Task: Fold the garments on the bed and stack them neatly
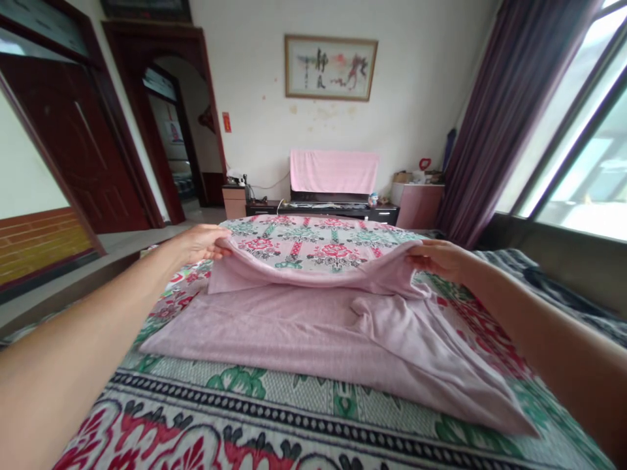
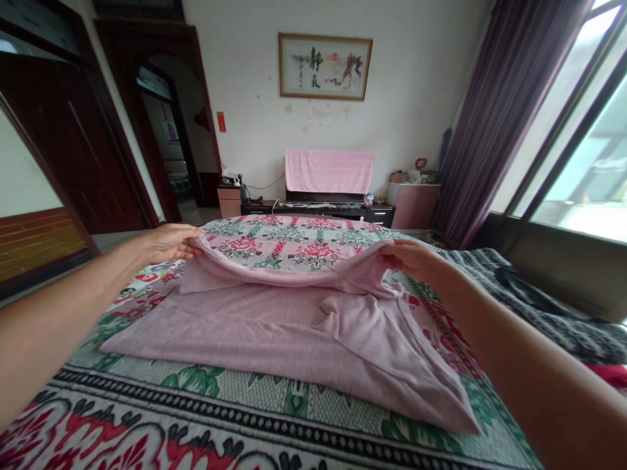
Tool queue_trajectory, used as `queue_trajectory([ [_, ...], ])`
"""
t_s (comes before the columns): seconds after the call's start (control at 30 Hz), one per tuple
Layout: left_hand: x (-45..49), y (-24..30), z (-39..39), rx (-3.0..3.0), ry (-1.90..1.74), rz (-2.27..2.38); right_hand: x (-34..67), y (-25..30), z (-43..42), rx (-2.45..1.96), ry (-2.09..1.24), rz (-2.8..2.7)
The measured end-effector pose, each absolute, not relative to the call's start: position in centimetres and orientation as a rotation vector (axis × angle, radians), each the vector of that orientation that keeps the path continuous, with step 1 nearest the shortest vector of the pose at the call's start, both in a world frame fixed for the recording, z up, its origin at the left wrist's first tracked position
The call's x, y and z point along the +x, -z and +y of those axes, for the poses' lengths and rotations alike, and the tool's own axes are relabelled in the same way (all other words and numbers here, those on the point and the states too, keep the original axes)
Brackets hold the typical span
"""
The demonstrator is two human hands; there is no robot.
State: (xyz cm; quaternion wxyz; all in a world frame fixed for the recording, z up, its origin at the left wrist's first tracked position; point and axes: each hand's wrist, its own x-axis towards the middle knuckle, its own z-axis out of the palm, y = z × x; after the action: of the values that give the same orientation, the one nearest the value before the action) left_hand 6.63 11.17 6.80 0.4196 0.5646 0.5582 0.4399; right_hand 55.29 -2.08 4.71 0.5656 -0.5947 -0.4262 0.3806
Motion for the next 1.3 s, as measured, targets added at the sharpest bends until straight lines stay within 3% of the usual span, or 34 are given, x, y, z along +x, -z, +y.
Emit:
queue_trajectory([
  [0.17,10.8,-6.4,12.9,1.462,-1.261,1.405,53.4,-4.7,1.5,-1.233,-0.778,-0.854],
  [0.4,10.6,-4.0,12.5,1.452,-1.321,1.296,54.1,-2.3,-0.6,-1.246,-0.736,-1.053],
  [0.63,6.8,-2.9,10.3,1.382,-1.232,1.270,55.4,-1.3,-4.1,-1.264,-0.949,-1.210],
  [0.77,3.9,-0.9,9.2,1.698,-1.036,1.547,56.5,-1.7,-6.9,-1.502,-1.094,-1.525],
  [0.83,3.1,0.1,8.7,1.912,-0.913,1.754,56.6,-1.7,-7.4,-1.771,-0.931,-1.680],
  [0.93,3.0,1.1,7.9,2.128,-0.794,1.960,55.3,-1.7,-6.6,-2.089,-0.295,-1.743],
  [1.0,3.2,1.6,7.5,2.255,-0.766,1.985,53.3,-1.6,-5.9,-2.059,0.043,-1.759],
  [1.3,2.2,3.1,8.2,2.553,-0.532,1.657,47.3,1.4,-5.2,-2.074,0.264,-2.054],
])
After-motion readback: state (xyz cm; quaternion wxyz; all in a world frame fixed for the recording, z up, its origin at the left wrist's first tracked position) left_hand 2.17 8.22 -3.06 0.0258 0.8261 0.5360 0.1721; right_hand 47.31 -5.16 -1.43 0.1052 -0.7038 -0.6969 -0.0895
